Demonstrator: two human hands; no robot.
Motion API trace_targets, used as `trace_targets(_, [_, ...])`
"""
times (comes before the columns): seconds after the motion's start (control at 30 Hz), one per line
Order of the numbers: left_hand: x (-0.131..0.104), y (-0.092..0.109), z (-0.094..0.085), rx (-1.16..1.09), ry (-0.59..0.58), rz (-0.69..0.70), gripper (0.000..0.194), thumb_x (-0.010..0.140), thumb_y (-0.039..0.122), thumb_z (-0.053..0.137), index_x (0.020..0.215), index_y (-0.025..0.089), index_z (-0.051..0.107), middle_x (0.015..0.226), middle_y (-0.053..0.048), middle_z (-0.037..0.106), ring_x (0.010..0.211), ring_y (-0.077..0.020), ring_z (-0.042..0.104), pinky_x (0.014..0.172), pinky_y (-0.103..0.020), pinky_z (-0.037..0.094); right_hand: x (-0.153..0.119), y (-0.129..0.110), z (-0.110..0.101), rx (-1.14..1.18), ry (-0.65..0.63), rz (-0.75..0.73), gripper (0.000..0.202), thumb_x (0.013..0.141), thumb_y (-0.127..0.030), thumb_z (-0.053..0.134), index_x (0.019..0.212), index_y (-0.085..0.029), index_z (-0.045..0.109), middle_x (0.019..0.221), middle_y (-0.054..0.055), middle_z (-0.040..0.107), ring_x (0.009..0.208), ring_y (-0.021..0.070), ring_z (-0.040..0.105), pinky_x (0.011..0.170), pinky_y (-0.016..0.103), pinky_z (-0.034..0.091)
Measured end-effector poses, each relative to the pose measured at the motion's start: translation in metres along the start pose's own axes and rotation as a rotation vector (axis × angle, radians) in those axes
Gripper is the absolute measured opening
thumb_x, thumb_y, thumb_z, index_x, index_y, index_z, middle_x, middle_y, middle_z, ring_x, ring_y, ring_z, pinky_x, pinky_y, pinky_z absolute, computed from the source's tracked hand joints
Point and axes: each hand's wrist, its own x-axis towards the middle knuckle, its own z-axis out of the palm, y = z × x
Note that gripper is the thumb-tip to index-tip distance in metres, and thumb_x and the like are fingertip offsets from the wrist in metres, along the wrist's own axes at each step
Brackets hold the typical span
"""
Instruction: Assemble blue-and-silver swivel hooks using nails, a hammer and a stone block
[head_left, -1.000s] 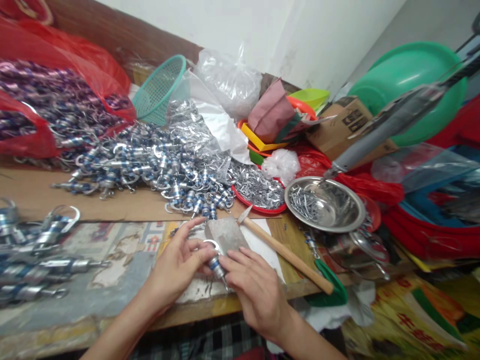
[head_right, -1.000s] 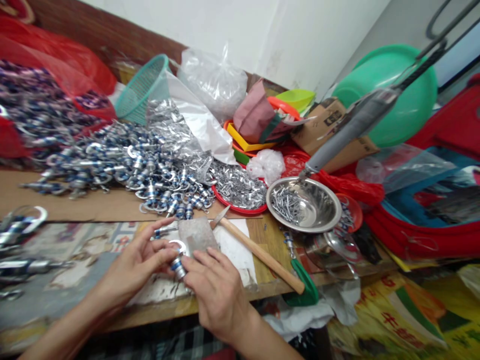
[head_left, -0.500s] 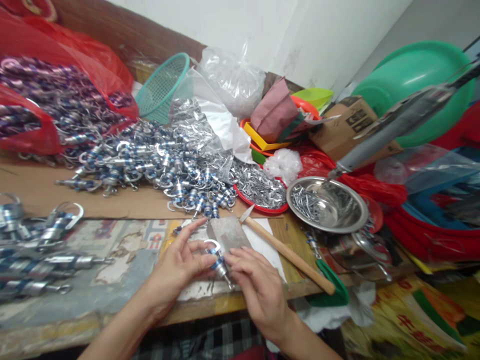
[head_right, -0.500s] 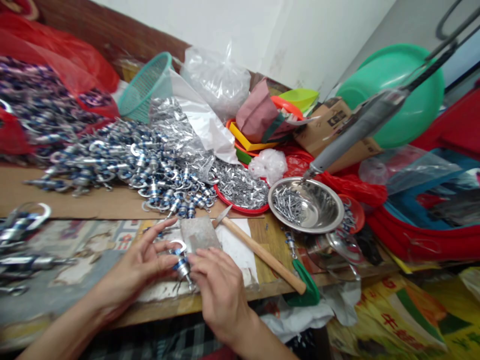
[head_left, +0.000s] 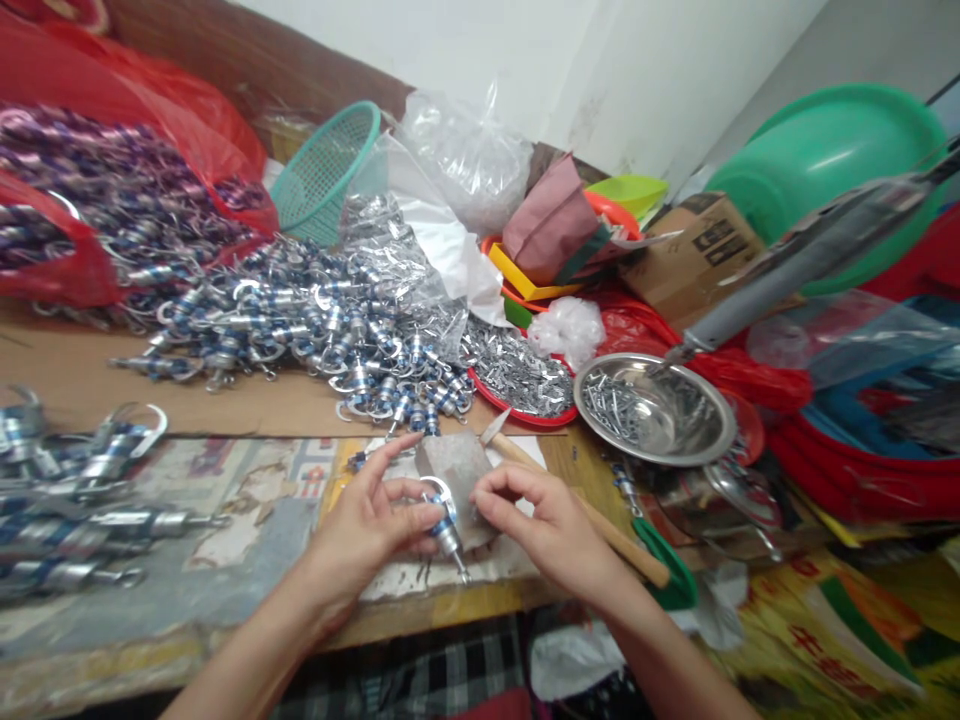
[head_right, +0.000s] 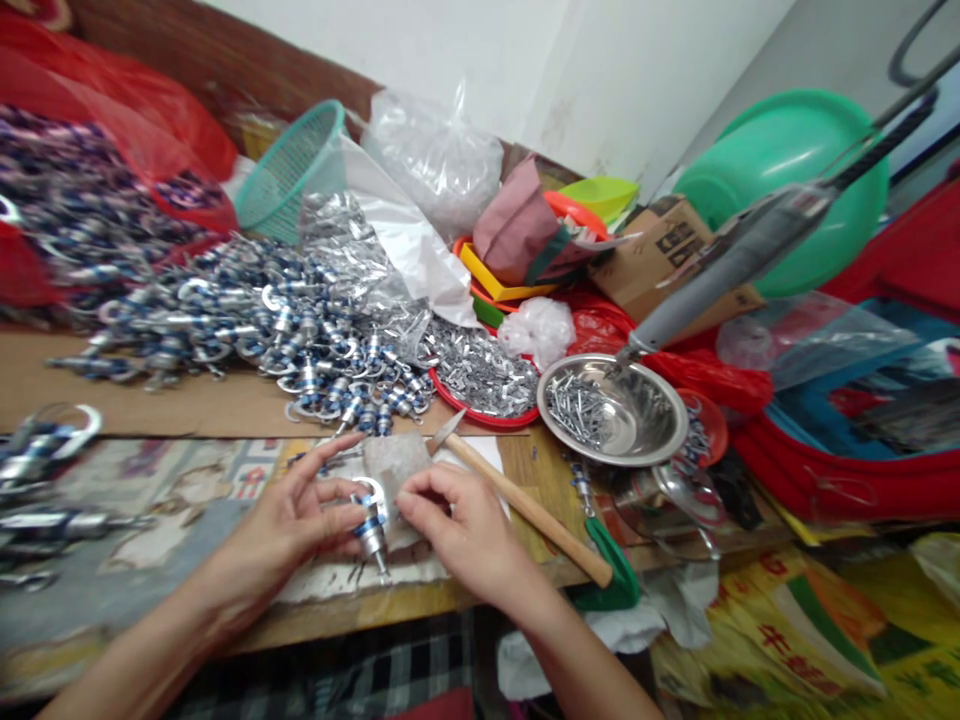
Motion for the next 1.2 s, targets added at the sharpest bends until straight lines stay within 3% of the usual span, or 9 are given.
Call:
trace_targets(0.2, [0.0, 0.0, -0.001, -0.005, -0.006, 0.003, 0.08, 0.056, 0.019, 0.08, 0.125, 0.025, 0.04, 0.072, 0.002, 0.064, 0.058, -0.0142, 0.063, 0.051, -0.027, 0.055, 0.011, -0.005, 0.007, -0.291, -0.116, -0.074, 0.016, 0.084, -0.021, 0.053, 0.072, -0.019, 0.063, 0.068, -0.001, 0.061, 0.065, 0.0124, 0.056, 0.057, 0.021, 0.04])
trace_targets(0.4, [0.002, -0.003, -0.003, -0.011, -0.026, 0.005, 0.078, 0.058, 0.018, 0.079, 0.125, 0.025, 0.039, 0.072, 0.002, 0.063, 0.057, -0.0131, 0.062, 0.052, -0.026, 0.055, 0.011, -0.002, 0.02, -0.351, 0.016, -0.149, 0.016, 0.081, -0.018, 0.056, 0.092, -0.022, 0.067, 0.08, 0.001, 0.062, 0.074, 0.0156, 0.057, 0.066, 0.026, 0.043])
trace_targets(0.5, [0.002, -0.002, -0.003, -0.007, -0.024, 0.004, 0.078, 0.058, 0.017, 0.079, 0.125, 0.025, 0.039, 0.072, 0.002, 0.063, 0.057, -0.013, 0.063, 0.051, -0.026, 0.055, 0.013, 0.002, 0.022, -0.301, 0.06, -0.123, 0.015, 0.078, -0.017, 0.059, 0.091, -0.021, 0.065, 0.075, 0.001, 0.062, 0.069, 0.0154, 0.057, 0.062, 0.026, 0.043])
trace_targets(0.63, [0.001, 0.0, -0.002, 0.001, 0.006, -0.01, 0.079, 0.057, 0.014, 0.08, 0.124, 0.026, 0.041, 0.071, 0.003, 0.063, 0.054, -0.0118, 0.062, 0.049, -0.025, 0.055, 0.016, 0.015, 0.003, -0.149, 0.273, -0.102, 0.013, 0.084, -0.024, 0.051, 0.092, -0.019, 0.06, 0.084, 0.003, 0.064, 0.074, 0.0155, 0.059, 0.065, 0.026, 0.046])
trace_targets(0.7, [0.001, 0.0, -0.003, 0.009, 0.01, -0.015, 0.078, 0.057, 0.013, 0.079, 0.124, 0.026, 0.041, 0.072, 0.003, 0.063, 0.054, -0.0119, 0.062, 0.05, -0.026, 0.056, 0.013, 0.03, -0.014, -0.285, 0.35, -0.075, 0.018, 0.084, -0.027, 0.05, 0.098, -0.019, 0.058, 0.094, 0.006, 0.063, 0.082, 0.0184, 0.059, 0.073, 0.03, 0.045])
trace_targets(0.8, [0.003, -0.002, -0.004, 0.028, 0.009, -0.012, 0.078, 0.058, 0.013, 0.079, 0.124, 0.027, 0.041, 0.073, 0.002, 0.063, 0.055, -0.0128, 0.063, 0.051, -0.028, 0.056, 0.001, 0.057, -0.037, -0.596, 0.217, 0.053, 0.028, 0.08, -0.029, 0.056, 0.106, -0.018, 0.057, 0.099, 0.009, 0.062, 0.091, 0.0241, 0.057, 0.079, 0.036, 0.043])
trace_targets(0.93, [0.004, -0.002, -0.005, 0.041, 0.006, 0.004, 0.079, 0.057, 0.013, 0.08, 0.125, 0.026, 0.041, 0.072, 0.002, 0.063, 0.054, -0.0122, 0.062, 0.05, -0.027, 0.056, -0.015, 0.07, -0.049, -0.624, 0.085, 0.147, 0.019, 0.083, -0.028, 0.052, 0.095, -0.017, 0.062, 0.084, 0.006, 0.065, 0.078, 0.0212, 0.061, 0.069, 0.031, 0.046])
trace_targets(1.03, [0.003, -0.002, -0.005, 0.04, 0.006, 0.002, 0.079, 0.057, 0.013, 0.08, 0.125, 0.026, 0.041, 0.072, 0.002, 0.063, 0.054, -0.012, 0.062, 0.05, -0.027, 0.056, -0.027, 0.052, -0.05, -0.527, 0.177, 0.038, 0.028, 0.082, -0.027, 0.056, 0.109, -0.017, 0.058, 0.099, 0.006, 0.065, 0.088, 0.0201, 0.061, 0.076, 0.03, 0.047])
trace_targets(1.2, [0.003, -0.001, -0.005, 0.048, 0.013, 0.005, 0.079, 0.057, 0.013, 0.08, 0.125, 0.025, 0.041, 0.071, 0.002, 0.064, 0.055, -0.0127, 0.062, 0.051, -0.028, 0.056, -0.052, 0.014, -0.045, -0.463, 0.267, -0.368, 0.047, 0.087, -0.014, 0.05, 0.13, -0.03, 0.043, 0.112, 0.003, 0.061, 0.097, 0.015, 0.06, 0.079, 0.024, 0.048])
